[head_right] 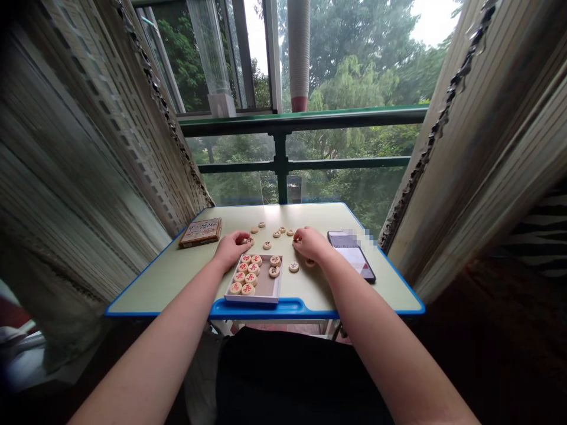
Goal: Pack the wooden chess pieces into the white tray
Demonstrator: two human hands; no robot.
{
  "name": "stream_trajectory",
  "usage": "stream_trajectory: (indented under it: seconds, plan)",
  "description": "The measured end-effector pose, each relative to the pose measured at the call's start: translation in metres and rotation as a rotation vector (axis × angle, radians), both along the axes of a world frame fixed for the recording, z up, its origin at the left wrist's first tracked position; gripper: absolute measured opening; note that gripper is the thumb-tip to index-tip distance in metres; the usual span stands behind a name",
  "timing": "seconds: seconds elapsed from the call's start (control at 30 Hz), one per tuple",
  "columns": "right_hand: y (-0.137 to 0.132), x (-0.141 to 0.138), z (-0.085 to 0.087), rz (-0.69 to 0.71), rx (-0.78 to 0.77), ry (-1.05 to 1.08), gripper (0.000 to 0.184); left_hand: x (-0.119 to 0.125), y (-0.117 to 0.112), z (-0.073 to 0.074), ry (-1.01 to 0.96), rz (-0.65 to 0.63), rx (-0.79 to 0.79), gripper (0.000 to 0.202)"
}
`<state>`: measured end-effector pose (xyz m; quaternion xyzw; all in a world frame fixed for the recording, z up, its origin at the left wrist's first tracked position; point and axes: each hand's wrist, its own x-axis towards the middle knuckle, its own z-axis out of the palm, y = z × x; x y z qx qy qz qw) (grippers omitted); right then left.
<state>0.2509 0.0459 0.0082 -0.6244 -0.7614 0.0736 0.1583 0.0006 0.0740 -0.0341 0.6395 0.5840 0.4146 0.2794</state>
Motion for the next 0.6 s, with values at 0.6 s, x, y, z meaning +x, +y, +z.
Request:
stream_trajectory:
  seconds: [0.6]
  plan:
    - [0.004,0.018,0.002,-0.276,0.011,0.13,0.053,0.004,0.01,0.004,-0.101,-0.075,-0.147,0.032]
